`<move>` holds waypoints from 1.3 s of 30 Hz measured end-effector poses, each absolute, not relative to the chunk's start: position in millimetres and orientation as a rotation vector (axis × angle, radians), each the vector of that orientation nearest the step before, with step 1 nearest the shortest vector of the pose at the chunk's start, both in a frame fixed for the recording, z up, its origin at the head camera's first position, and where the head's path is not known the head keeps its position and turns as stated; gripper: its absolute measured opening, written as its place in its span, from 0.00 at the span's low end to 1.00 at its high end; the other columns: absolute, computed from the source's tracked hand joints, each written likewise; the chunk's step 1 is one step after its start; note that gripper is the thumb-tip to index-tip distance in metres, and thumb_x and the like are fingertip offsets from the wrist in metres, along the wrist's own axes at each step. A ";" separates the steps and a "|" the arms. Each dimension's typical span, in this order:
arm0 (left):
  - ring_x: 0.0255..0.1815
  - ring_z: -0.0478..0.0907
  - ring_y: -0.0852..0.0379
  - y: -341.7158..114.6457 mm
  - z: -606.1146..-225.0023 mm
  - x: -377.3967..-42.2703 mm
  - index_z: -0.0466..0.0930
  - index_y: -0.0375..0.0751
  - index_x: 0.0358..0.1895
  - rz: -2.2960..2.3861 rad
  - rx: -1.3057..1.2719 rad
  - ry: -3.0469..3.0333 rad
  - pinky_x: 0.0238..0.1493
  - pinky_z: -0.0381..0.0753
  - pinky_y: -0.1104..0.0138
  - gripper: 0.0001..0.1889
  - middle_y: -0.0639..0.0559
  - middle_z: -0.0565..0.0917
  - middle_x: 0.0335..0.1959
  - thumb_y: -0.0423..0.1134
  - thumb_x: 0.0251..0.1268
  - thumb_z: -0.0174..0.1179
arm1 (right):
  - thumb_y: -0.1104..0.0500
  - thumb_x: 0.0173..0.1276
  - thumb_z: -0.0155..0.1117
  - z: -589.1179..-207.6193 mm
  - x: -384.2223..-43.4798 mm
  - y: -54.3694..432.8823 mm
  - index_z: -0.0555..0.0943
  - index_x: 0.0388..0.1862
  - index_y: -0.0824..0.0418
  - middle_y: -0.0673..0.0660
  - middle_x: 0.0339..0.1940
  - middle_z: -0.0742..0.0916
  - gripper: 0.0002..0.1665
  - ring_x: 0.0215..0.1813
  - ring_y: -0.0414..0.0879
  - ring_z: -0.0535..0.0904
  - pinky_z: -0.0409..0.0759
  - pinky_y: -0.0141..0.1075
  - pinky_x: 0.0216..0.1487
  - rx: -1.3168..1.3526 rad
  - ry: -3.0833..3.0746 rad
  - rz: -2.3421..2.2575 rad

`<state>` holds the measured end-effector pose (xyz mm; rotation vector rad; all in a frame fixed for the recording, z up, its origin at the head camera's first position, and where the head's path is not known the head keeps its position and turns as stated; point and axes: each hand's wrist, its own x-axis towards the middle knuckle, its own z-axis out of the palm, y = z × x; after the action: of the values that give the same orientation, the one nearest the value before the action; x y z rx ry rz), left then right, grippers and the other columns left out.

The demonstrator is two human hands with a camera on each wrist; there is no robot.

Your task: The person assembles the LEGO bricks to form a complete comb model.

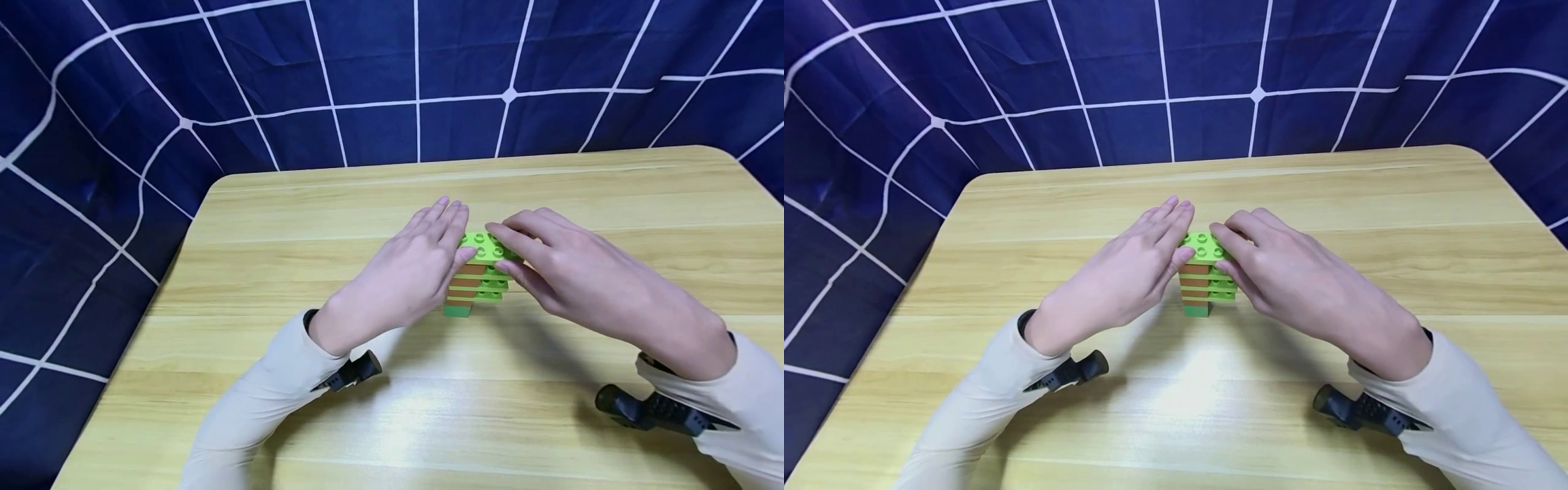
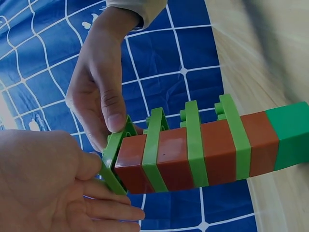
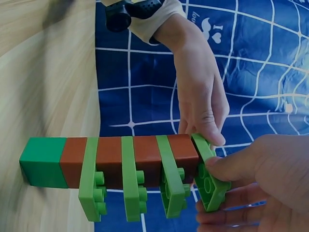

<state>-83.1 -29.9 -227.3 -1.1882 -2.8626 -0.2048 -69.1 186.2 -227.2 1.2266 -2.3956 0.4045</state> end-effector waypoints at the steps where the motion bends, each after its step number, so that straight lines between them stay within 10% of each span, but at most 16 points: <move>1: 0.77 0.45 0.47 -30.1 -227.8 -83.0 0.51 0.29 0.74 -0.206 -1.189 -2.861 0.76 0.39 0.63 0.30 0.38 0.55 0.75 0.48 0.81 0.31 | 0.42 0.80 0.31 -227.1 -69.1 186.3 0.78 0.54 0.74 0.64 0.43 0.82 0.39 0.46 0.57 0.79 0.81 0.51 0.44 1.224 -2.400 0.405; 17: 0.76 0.50 0.45 -30.0 -235.3 -79.9 0.55 0.27 0.72 -0.302 -1.130 -2.840 0.76 0.45 0.61 0.29 0.36 0.60 0.73 0.47 0.81 0.33 | 0.52 0.75 0.54 -230.4 -71.4 187.8 0.76 0.60 0.68 0.65 0.54 0.81 0.24 0.57 0.61 0.75 0.76 0.58 0.54 1.110 -2.552 0.458; 39: 0.73 0.58 0.44 -30.0 -242.2 -75.3 0.60 0.26 0.70 -0.186 -1.086 -2.715 0.75 0.52 0.59 0.28 0.34 0.66 0.69 0.47 0.81 0.35 | 0.48 0.79 0.45 -238.2 -63.0 181.8 0.72 0.65 0.71 0.69 0.65 0.75 0.30 0.68 0.63 0.68 0.66 0.55 0.68 1.037 -2.521 0.402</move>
<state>-75.3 -30.0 -242.2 -1.0863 -2.7150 -0.1856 -63.0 181.8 -238.2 1.0373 -2.5213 0.4015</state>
